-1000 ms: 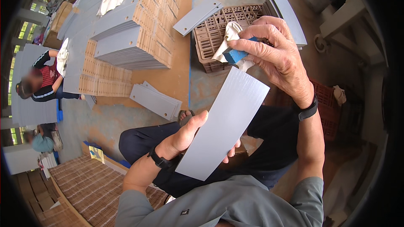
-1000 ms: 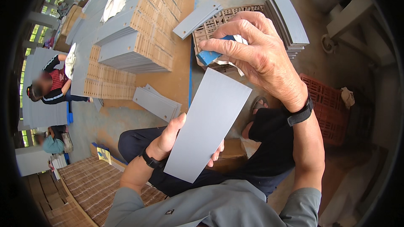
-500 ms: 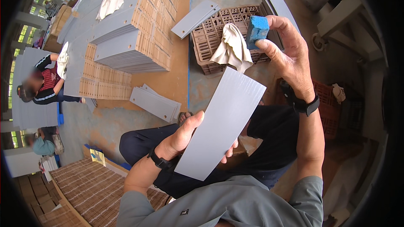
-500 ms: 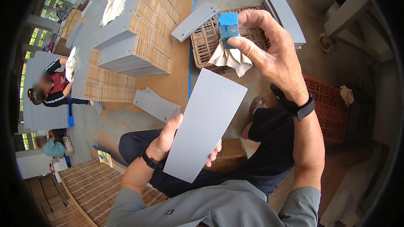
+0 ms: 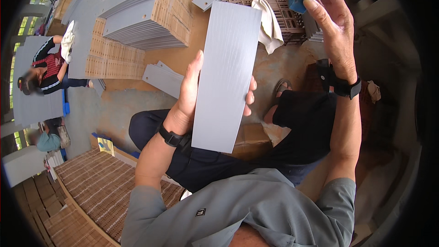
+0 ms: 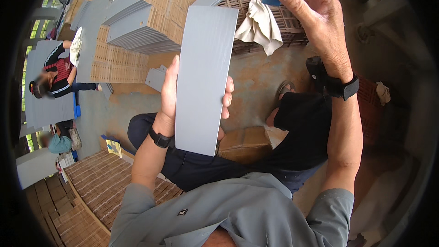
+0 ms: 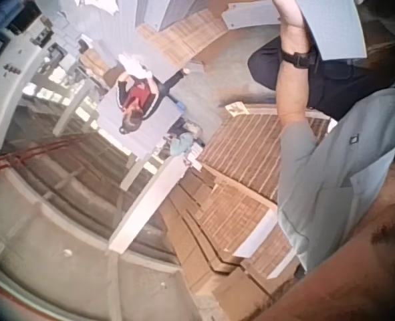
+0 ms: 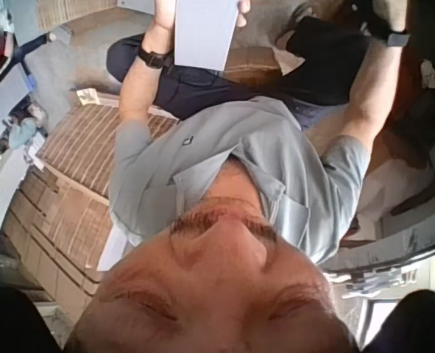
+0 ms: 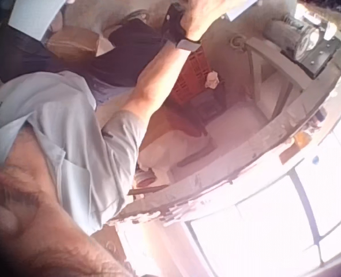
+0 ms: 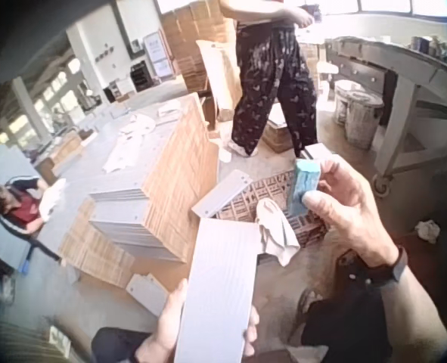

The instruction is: The recorder uses a sanding block to smooth the edges of rectangular panels and then wipes them with a cloth.

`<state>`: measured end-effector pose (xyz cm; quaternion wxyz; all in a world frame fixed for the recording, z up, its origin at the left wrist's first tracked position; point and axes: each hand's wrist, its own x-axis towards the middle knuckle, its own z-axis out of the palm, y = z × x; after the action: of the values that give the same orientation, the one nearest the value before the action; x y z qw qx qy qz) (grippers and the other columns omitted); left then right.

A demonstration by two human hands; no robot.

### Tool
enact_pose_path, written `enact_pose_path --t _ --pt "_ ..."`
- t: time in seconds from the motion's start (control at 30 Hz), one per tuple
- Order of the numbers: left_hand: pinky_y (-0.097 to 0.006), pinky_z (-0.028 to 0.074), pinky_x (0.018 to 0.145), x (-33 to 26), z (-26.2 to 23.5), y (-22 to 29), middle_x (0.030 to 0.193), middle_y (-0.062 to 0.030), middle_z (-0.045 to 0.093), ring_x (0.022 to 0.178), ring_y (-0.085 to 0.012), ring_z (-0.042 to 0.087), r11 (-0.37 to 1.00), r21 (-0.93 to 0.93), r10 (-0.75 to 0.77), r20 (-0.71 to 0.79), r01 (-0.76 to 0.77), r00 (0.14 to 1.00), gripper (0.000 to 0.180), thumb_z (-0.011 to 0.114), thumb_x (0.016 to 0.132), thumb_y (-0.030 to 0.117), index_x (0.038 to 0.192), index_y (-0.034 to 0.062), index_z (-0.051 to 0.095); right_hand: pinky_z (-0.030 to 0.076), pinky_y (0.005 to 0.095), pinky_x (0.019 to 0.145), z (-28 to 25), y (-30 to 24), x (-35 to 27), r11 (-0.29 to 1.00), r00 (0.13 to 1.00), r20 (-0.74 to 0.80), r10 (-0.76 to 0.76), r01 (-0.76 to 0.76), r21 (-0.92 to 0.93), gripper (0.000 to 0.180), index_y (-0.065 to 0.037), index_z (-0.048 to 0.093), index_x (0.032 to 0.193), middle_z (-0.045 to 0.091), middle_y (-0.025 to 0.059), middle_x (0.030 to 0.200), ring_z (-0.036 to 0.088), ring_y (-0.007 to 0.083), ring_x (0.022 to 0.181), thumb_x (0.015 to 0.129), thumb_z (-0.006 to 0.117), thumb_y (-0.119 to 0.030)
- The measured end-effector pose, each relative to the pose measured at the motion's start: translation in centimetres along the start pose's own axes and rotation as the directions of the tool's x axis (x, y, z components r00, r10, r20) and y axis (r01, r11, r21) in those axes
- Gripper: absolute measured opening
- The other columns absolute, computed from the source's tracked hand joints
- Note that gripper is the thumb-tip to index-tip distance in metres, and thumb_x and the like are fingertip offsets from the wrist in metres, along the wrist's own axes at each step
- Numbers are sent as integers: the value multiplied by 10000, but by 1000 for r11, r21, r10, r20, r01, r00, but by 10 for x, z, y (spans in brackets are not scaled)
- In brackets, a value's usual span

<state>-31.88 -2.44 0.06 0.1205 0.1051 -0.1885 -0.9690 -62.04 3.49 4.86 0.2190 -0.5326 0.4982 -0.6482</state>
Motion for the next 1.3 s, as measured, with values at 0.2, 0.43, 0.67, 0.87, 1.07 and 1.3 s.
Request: enact_pose_path --t 0.2,0.43,0.67,0.87,1.07,1.3 --pt "-526 631 827 12 -8 41 1194 -256 631 1008 -349 684 960 36 278 -24 -277 960 908 254 1012 739 1412 -37 502 456 336 1074 -3 7 -8 997 999 17 43 -42 -65 406 -56 627 1361 688 16 1214 616 126 1166 1013 711 -248" --pt "-442 597 798 -7 2 70 1169 -204 639 987 -319 651 861 205 474 14 -466 881 820 260 1027 682 1338 -14 561 480 325 1042 24 -8 -24 995 995 58 78 -81 51 384 -32 615 1330 681 38 1228 624 125 1142 986 734 -155" --pt "-429 551 806 -21 20 84 1069 -171 620 951 -300 624 689 326 689 -14 -648 725 816 258 1006 702 1223 -23 565 513 365 1009 82 -29 -74 971 992 -1 -123 121 205 467 -49 521 1255 591 144 1259 593 193 1134 876 791 -12" --pt "-450 529 843 -17 34 88 1099 -188 606 961 -308 597 603 264 796 -141 -753 589 839 256 988 721 1230 -32 537 510 369 943 113 -19 -106 981 980 -66 -185 189 54 503 -75 490 1190 590 130 1133 594 219 1042 818 828 -51" --pt "-494 531 849 -22 43 83 1104 -193 603 983 -315 599 534 192 845 -157 -823 512 797 253 999 682 1265 -18 524 522 381 927 123 -16 -97 967 966 -54 -254 254 -4 515 -82 479 1171 577 131 1123 589 227 1024 803 836 -39" --pt "-516 528 885 -22 35 81 1164 -210 583 1024 -319 597 514 160 858 -104 -843 504 782 244 1006 675 1298 1 512 512 391 937 127 -11 -92 968 969 -6 -249 249 -22 535 -87 485 1184 593 128 1121 592 226 1027 793 843 -18"
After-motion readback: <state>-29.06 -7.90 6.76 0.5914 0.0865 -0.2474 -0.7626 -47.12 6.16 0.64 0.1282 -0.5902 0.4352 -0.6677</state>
